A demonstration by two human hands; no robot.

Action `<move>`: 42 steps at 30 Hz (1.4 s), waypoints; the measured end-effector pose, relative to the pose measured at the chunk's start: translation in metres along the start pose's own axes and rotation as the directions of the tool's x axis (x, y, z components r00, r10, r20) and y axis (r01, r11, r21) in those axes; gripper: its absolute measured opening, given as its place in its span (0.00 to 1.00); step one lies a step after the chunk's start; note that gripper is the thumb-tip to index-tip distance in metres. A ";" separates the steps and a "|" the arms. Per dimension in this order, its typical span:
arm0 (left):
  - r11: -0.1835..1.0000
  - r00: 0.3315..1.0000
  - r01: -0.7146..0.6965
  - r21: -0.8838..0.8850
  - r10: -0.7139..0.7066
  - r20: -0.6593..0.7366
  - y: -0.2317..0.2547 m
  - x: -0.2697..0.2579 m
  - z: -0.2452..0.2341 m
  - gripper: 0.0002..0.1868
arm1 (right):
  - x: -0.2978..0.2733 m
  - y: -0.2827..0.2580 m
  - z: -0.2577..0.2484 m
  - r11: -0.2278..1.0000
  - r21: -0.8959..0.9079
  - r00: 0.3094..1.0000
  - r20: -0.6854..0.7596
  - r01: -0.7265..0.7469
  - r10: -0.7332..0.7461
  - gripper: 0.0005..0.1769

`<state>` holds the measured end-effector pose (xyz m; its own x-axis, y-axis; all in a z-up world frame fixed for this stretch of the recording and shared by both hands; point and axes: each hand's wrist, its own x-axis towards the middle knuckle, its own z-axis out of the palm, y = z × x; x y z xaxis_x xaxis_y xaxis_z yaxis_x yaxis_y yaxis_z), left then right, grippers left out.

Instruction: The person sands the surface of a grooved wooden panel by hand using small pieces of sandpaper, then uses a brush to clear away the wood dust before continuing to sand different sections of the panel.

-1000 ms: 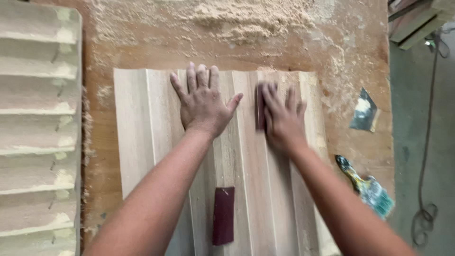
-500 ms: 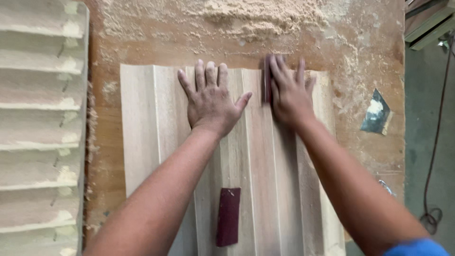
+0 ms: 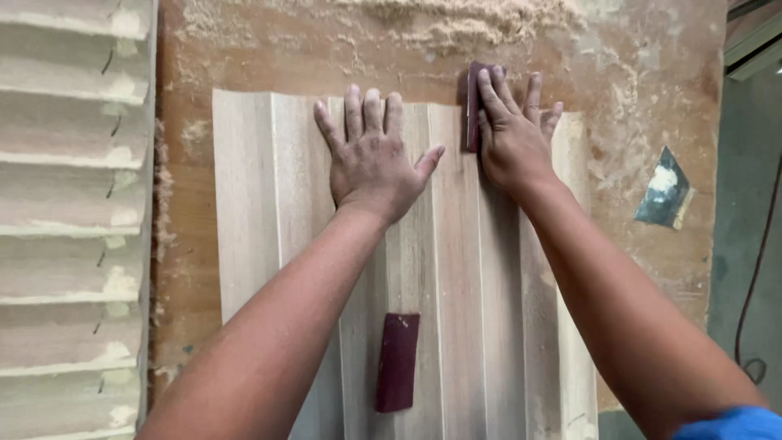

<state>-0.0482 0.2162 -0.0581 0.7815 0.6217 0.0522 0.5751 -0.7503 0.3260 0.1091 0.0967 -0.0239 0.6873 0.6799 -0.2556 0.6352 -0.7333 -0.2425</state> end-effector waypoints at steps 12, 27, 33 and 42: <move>1.000 0.999 -0.013 0.000 0.013 -0.039 -0.001 0.000 0.002 0.51 | -0.024 -0.006 -0.003 0.998 0.056 0.999 0.033 0.026 -0.028 0.32; 1.000 0.999 -0.010 -0.015 0.009 -0.040 -0.001 0.002 0.005 0.51 | -0.037 -0.006 -0.003 1.000 -0.005 0.999 0.041 -0.001 0.001 0.32; 1.000 0.997 0.000 0.009 0.000 -0.082 -0.002 0.001 0.006 0.51 | -0.196 0.042 0.056 0.990 -0.126 0.998 0.009 0.057 -0.057 0.33; 1.000 0.999 0.000 -0.013 0.000 -0.049 -0.002 0.001 0.008 0.50 | -0.053 -0.001 -0.006 0.967 -0.239 0.995 0.056 0.091 -0.080 0.40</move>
<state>-0.0465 0.2163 -0.0663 0.7685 0.6322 0.0982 0.5716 -0.7474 0.3385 0.0739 0.0616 -0.0043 0.6136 0.7354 -0.2875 0.7609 -0.6480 -0.0337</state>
